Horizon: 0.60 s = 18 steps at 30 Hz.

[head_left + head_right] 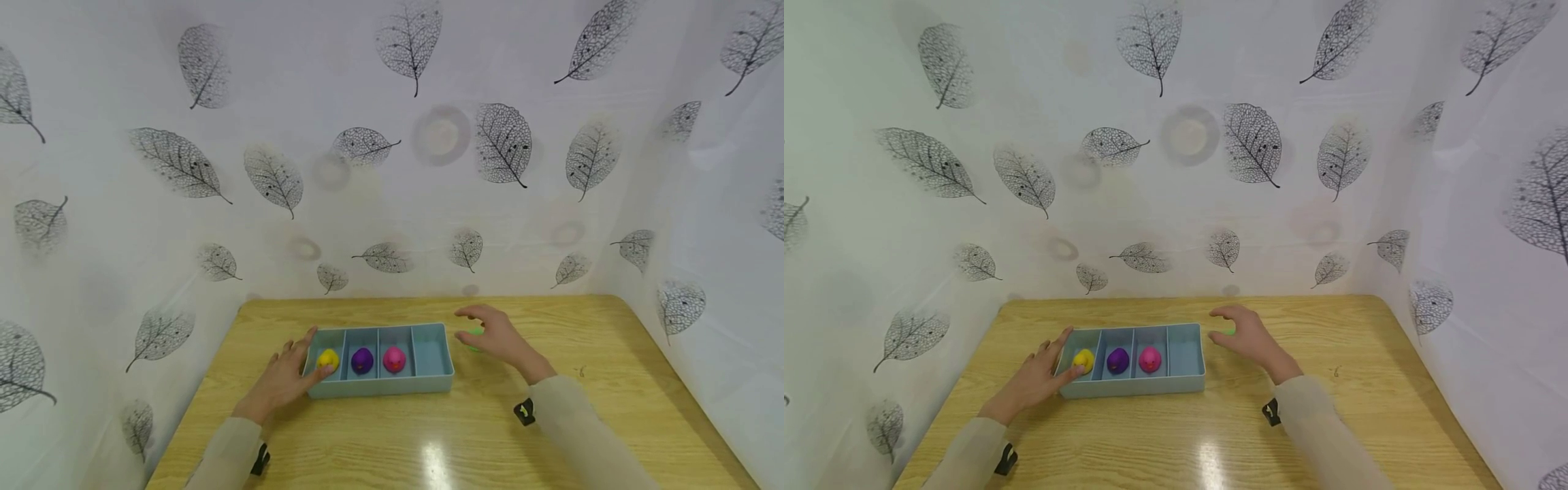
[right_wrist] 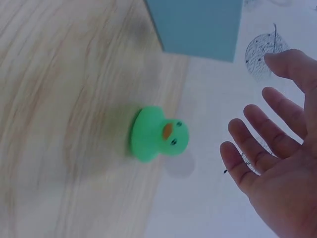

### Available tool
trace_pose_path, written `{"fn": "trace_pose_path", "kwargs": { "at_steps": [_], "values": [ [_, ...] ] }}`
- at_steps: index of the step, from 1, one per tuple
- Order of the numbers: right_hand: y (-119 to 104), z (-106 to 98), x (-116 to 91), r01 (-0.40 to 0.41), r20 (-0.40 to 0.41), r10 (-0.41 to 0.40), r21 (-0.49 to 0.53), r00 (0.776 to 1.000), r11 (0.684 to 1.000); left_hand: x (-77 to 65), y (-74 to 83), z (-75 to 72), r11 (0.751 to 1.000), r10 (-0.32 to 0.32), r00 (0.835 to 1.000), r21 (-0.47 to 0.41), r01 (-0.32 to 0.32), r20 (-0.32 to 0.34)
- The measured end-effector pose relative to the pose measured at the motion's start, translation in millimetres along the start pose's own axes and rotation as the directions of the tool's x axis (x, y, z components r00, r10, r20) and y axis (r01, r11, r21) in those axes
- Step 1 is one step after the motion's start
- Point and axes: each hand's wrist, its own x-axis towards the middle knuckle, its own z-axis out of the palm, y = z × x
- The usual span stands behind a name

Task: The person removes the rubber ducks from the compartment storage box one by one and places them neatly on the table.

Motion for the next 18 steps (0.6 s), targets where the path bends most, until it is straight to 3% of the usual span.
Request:
{"fn": "trace_pose_path", "kwargs": {
  "at_steps": [9, 18],
  "values": [
    [-32, 8, 10, 0.049, 0.030, -0.050, 0.034, 0.998, 0.998, -0.8, 1.2, -1.8, 1.000, 0.000, 1.000, 0.001, 0.000, 0.005],
    [-46, 22, 13, 0.102, 0.048, -0.107, 0.099, 0.993, 0.990, -1.2, 3.1, -2.9, 1.000, -0.003, 1.000, 0.006, 0.003, 0.009]
  ]
}}
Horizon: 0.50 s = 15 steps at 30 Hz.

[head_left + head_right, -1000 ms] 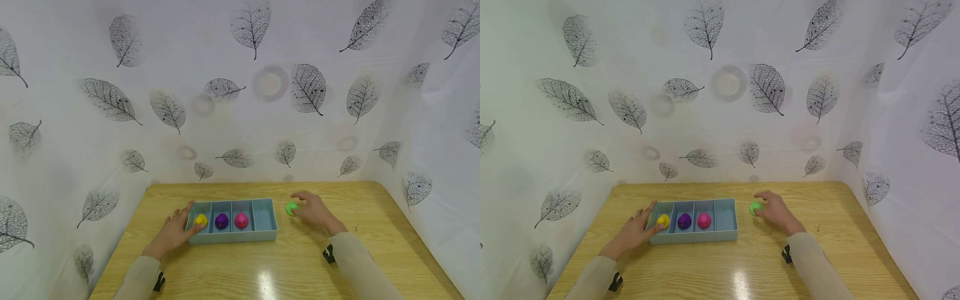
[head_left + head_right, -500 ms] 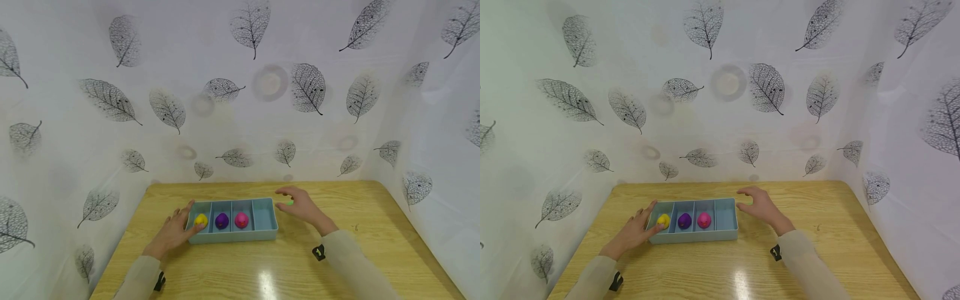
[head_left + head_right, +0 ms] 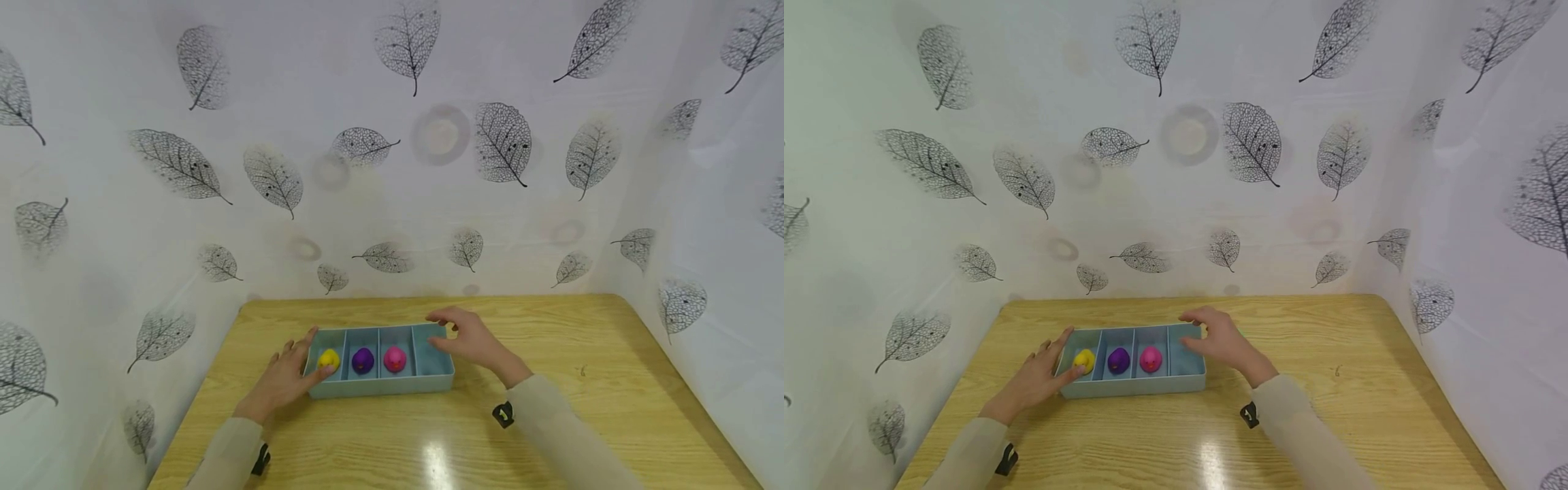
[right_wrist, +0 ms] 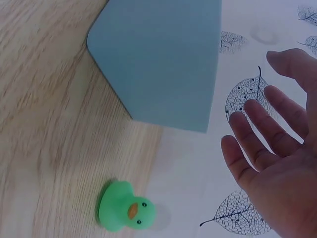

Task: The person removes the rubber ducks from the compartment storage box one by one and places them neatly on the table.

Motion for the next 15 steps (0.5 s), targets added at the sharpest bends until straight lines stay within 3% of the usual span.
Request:
{"fn": "trace_pose_path", "kwargs": {
  "at_steps": [4, 15],
  "values": [
    [-1, 7, 3, 0.034, 0.011, -0.034, 0.010, 0.999, 0.999, 0.2, -0.2, 0.4, 1.000, 0.005, 1.000, 0.005, -0.004, -0.007],
    [-7, 26, 11, 0.027, 0.073, -0.033, 0.078, 0.997, 0.997, 1.1, -1.4, 1.7, 1.000, 0.002, 1.000, 0.011, -0.002, 0.000]
  ]
}}
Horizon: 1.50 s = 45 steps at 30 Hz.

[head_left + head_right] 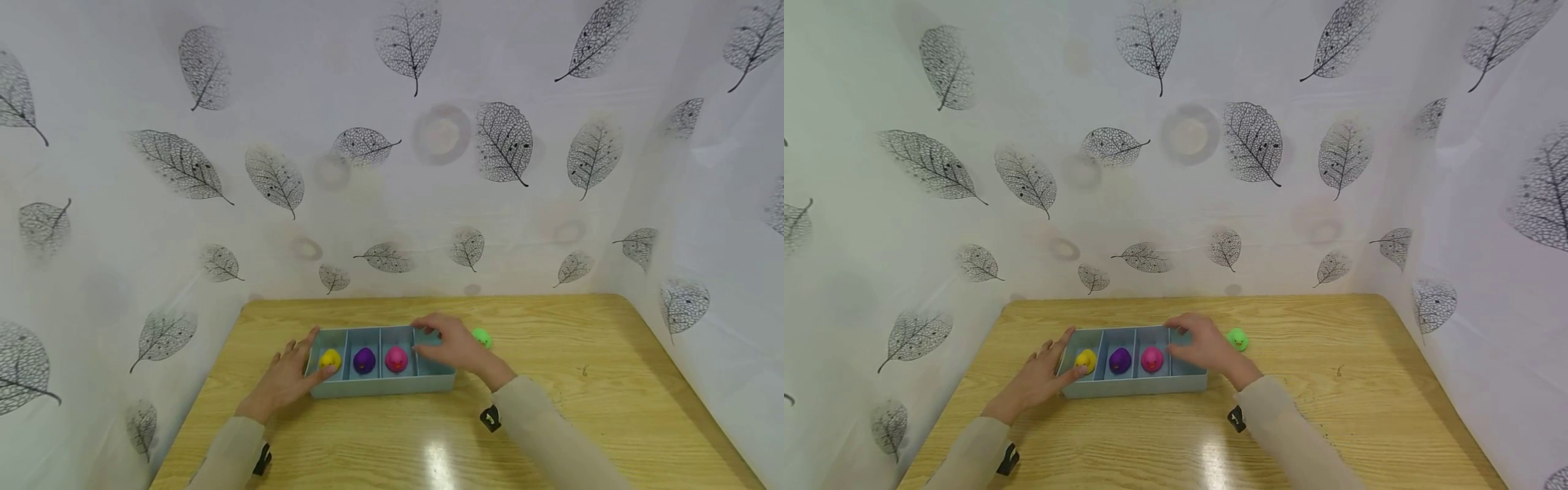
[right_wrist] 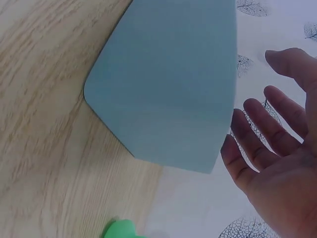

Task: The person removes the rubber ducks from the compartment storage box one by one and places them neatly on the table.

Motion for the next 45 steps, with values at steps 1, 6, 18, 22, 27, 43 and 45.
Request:
{"fn": "trace_pose_path", "kwargs": {
  "at_steps": [1, 6, 18, 22, 27, 43, 45],
  "values": [
    [-1, 1, 0, -0.002, 0.004, 0.002, 0.006, 1.000, 1.000, -0.1, 0.1, -0.1, 1.000, 0.000, 1.000, 0.000, 0.000, 0.000],
    [-3, 8, 3, -0.019, 0.026, 0.019, 0.012, 0.999, 1.000, -0.3, 0.5, -0.4, 1.000, -0.001, 1.000, 0.000, 0.001, 0.004],
    [-5, 19, 8, -0.049, 0.119, 0.052, -0.024, 0.992, 0.999, -0.5, -0.1, 0.0, 1.000, -0.002, 1.000, 0.000, 0.002, 0.003],
    [-3, 22, 8, -0.038, 0.129, 0.045, -0.057, 0.991, 0.998, 0.0, -0.4, 0.6, 1.000, -0.004, 1.000, 0.005, 0.004, 0.003],
    [0, 26, 9, -0.014, 0.134, 0.027, -0.095, 0.991, 0.995, 0.7, -0.1, 0.7, 1.000, -0.006, 1.000, 0.011, 0.006, 0.007],
    [-1, 30, 17, -0.028, 0.193, 0.071, -0.219, 0.979, 0.975, -1.0, 3.5, -1.5, 1.000, -0.005, 1.000, 0.008, 0.005, 0.007],
    [-1, 31, 18, -0.020, 0.196, 0.069, -0.244, 0.978, 0.969, -1.3, 3.7, -1.9, 1.000, -0.006, 1.000, 0.006, 0.006, 0.010]
  ]
}}
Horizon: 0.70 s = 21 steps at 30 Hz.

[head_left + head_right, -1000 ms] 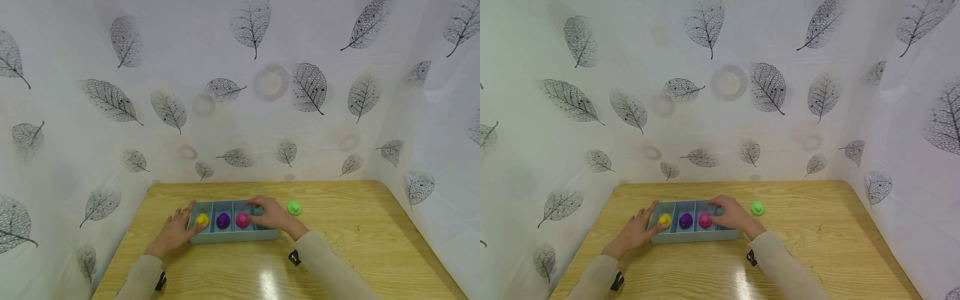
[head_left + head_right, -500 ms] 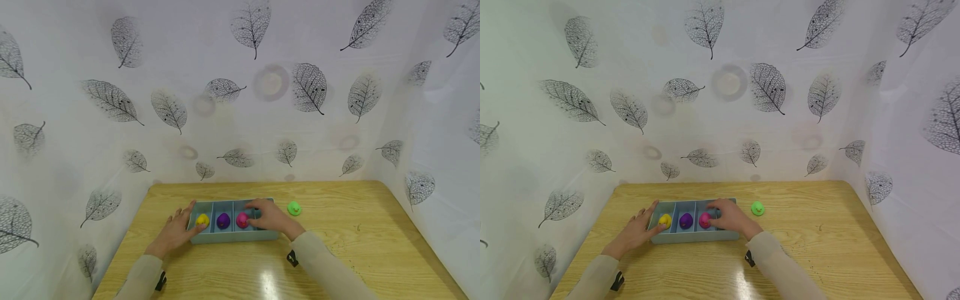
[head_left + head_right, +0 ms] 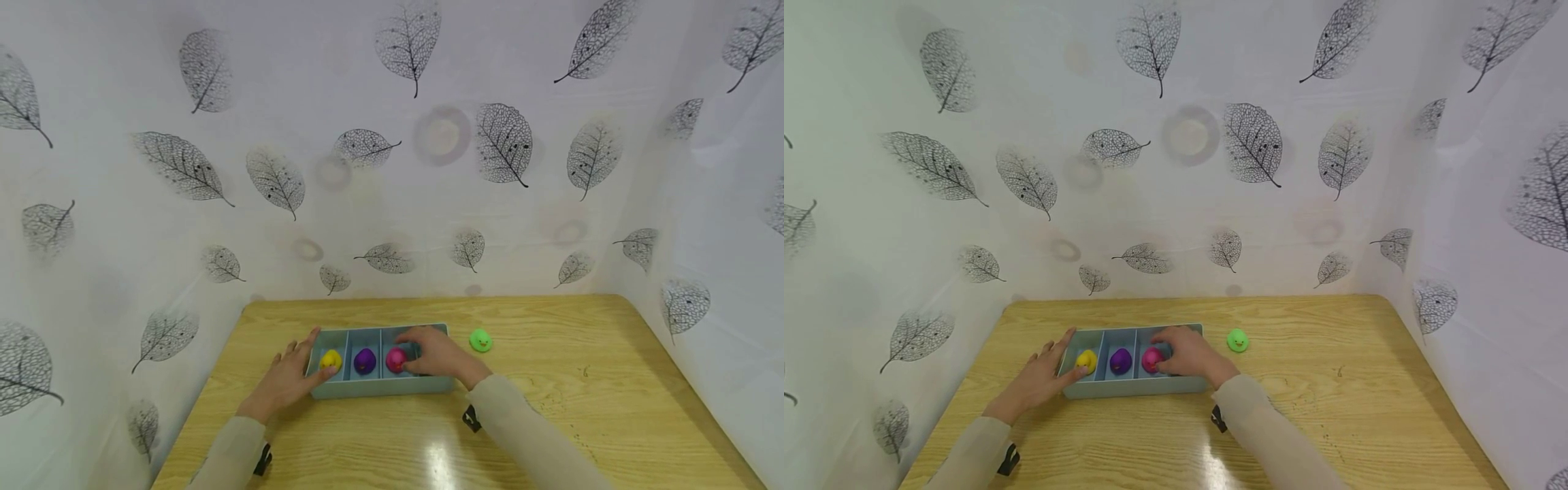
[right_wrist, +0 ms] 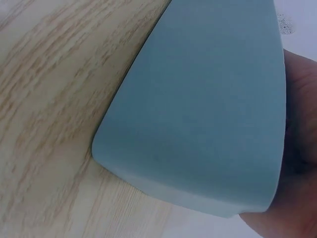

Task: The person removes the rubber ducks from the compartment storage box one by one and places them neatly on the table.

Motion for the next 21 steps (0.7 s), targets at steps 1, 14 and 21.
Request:
{"fn": "trace_pose_path", "kwargs": {
  "at_steps": [1, 14, 21],
  "values": [
    [-1, 0, 0, -0.001, 0.000, 0.001, -0.010, 1.000, 1.000, -0.2, 0.0, -0.1, 1.000, 0.000, 1.000, -0.002, 0.000, 0.000],
    [-7, 10, 8, -0.030, -0.027, 0.028, -0.076, 0.999, 0.997, 0.3, -0.2, -0.1, 1.000, 0.009, 1.000, -0.001, -0.009, -0.002],
    [-12, 11, 10, -0.049, -0.025, 0.048, -0.080, 0.999, 0.996, 0.7, -1.2, 1.0, 1.000, 0.016, 1.000, 0.004, -0.016, -0.009]
  ]
}}
